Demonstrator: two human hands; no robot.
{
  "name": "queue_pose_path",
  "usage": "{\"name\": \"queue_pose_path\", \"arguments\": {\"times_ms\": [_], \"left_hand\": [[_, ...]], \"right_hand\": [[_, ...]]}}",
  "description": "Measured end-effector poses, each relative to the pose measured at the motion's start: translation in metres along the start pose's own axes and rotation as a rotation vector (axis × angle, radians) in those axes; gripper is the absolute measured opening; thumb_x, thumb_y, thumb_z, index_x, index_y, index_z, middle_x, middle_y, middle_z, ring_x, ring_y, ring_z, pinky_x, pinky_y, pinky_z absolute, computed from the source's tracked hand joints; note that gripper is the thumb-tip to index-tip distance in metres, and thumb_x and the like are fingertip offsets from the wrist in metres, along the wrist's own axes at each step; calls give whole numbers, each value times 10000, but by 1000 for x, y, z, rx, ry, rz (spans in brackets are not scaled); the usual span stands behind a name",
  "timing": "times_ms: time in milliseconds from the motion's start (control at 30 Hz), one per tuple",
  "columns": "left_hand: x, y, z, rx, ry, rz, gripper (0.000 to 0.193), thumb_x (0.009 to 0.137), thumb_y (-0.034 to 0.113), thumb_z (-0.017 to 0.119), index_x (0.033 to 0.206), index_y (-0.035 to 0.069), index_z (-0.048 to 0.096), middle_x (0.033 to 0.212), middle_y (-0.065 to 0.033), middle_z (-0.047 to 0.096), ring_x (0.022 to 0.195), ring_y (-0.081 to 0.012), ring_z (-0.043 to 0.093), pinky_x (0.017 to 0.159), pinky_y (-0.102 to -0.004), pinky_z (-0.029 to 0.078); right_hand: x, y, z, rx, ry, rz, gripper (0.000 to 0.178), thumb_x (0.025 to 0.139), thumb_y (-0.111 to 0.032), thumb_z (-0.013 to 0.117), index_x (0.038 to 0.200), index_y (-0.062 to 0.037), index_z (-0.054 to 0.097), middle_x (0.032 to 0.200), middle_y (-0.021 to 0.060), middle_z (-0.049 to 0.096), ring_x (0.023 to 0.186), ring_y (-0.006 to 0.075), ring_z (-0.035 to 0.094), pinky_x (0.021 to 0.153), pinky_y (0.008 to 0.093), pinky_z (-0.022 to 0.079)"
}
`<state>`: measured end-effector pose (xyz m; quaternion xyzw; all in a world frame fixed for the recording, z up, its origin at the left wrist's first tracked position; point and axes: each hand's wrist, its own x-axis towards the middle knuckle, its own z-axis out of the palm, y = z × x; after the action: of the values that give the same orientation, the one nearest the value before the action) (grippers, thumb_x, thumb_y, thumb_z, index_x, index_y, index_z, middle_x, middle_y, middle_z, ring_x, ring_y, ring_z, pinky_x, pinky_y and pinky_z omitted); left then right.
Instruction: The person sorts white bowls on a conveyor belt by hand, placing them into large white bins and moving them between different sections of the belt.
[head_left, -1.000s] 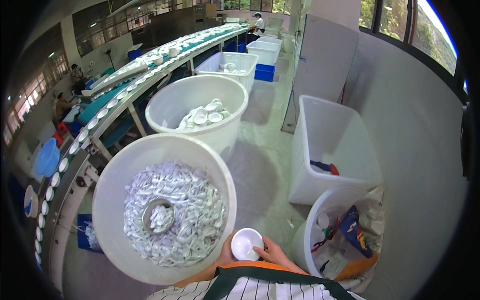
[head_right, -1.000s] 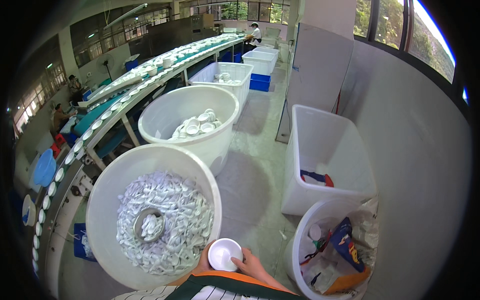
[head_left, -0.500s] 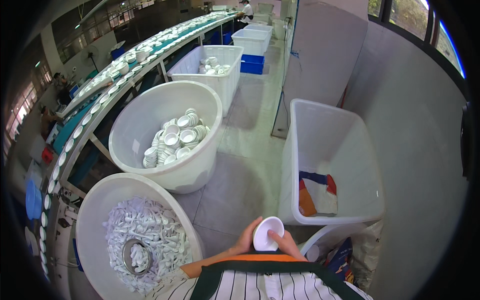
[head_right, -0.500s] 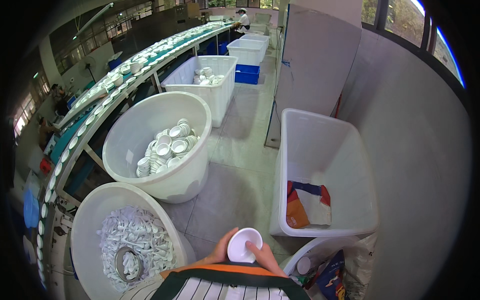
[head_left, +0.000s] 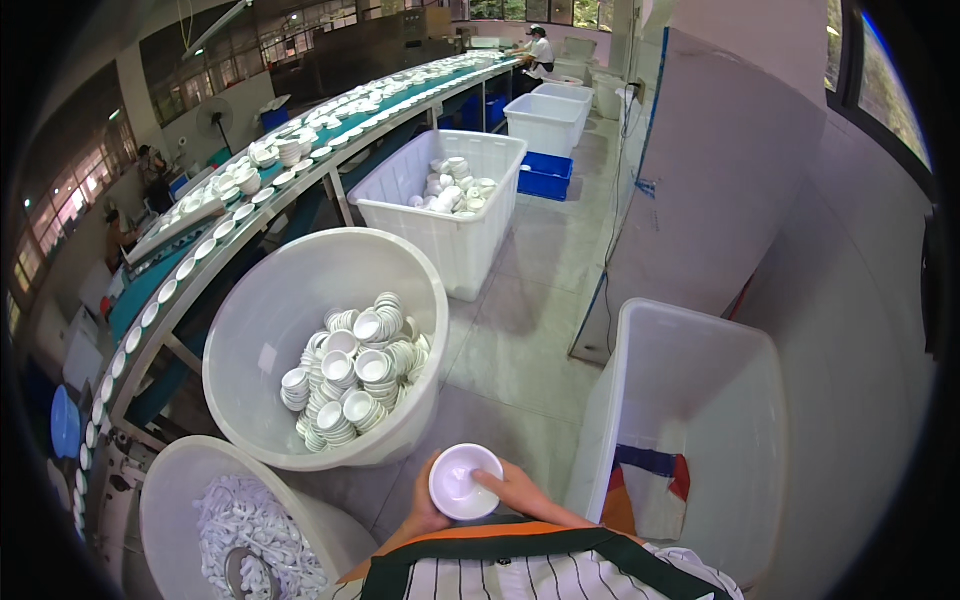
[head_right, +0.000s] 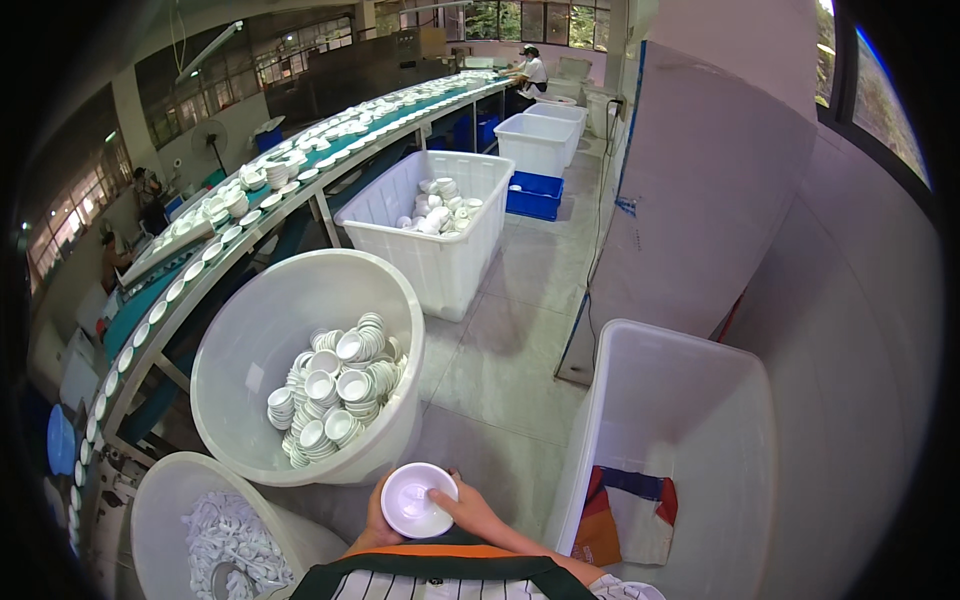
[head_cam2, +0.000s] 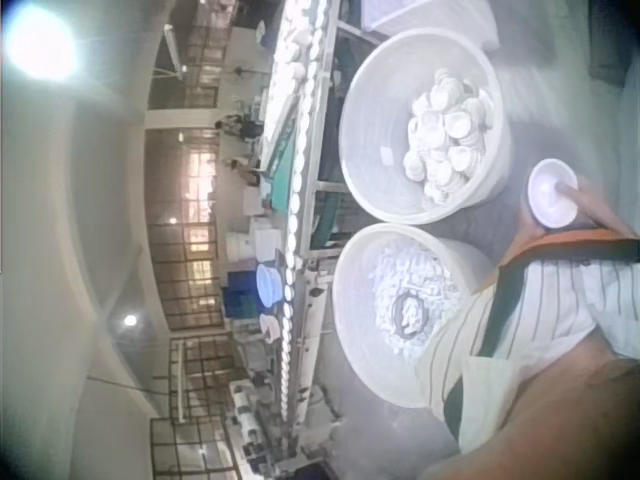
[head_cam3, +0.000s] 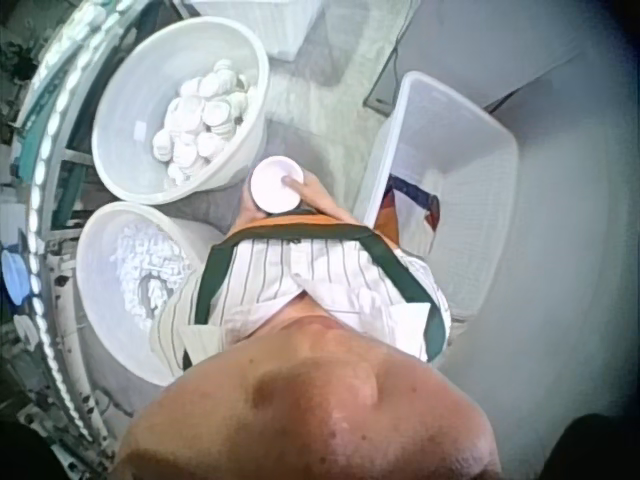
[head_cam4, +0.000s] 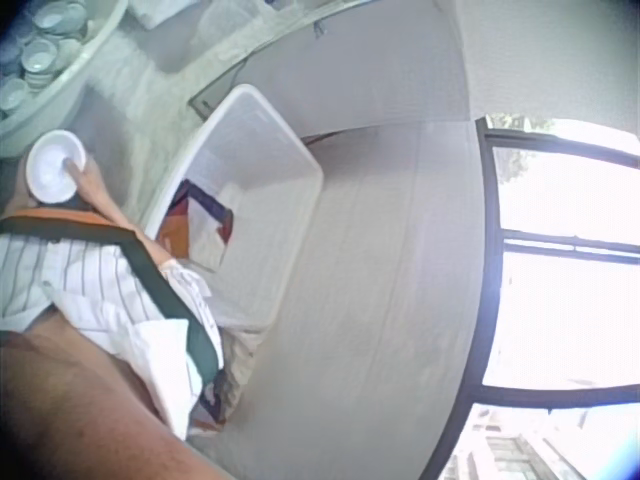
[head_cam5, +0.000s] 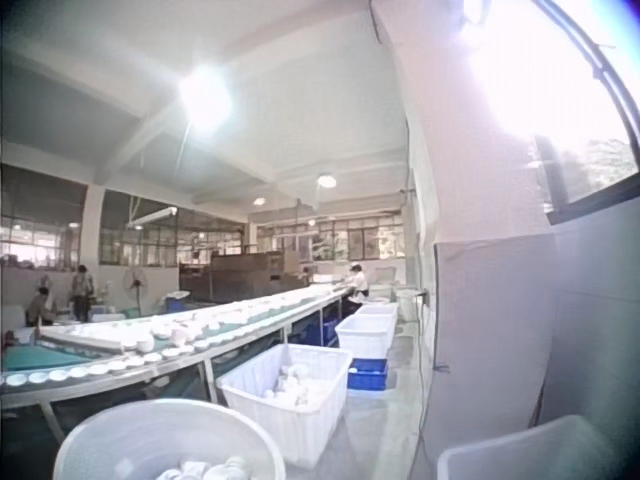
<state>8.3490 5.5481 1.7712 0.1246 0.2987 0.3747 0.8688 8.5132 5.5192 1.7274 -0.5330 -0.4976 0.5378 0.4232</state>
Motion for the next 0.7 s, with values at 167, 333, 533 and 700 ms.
{"name": "queue_pose_path", "arguments": {"times_ms": [167,333,533,700], "left_hand": [[106,55,11,15,100,62,397,929,392,485,1113,60,599,1056,-106,653,971,-244,629,906,-416,490],[204,107,45,-70,-4,-67,341,950,340,471,1104,63,597,1049,-90,651,975,-220,624,894,-366,494],[277,148,84,202,-24,0,361,996,280,386,1211,38,545,1122,-74,602,1014,-155,583,878,-305,471],[358,160,73,-21,36,78,341,991,296,403,1157,43,562,1049,-78,624,952,-161,609,826,-301,494]], "right_hand": [[97,-21,-33,51,29,16,453,912,-320,580,1208,20,526,1097,152,618,1003,214,587,892,339,448],[186,-48,-93,-30,61,2,428,903,-289,595,1194,20,535,1063,142,632,994,188,583,879,327,453],[267,-56,-133,-33,81,80,383,887,-246,610,1147,32,559,1005,112,642,924,155,586,827,304,458],[359,-58,-183,-39,-170,182,378,895,-251,604,1145,28,560,998,100,638,928,146,578,815,299,456]]}}
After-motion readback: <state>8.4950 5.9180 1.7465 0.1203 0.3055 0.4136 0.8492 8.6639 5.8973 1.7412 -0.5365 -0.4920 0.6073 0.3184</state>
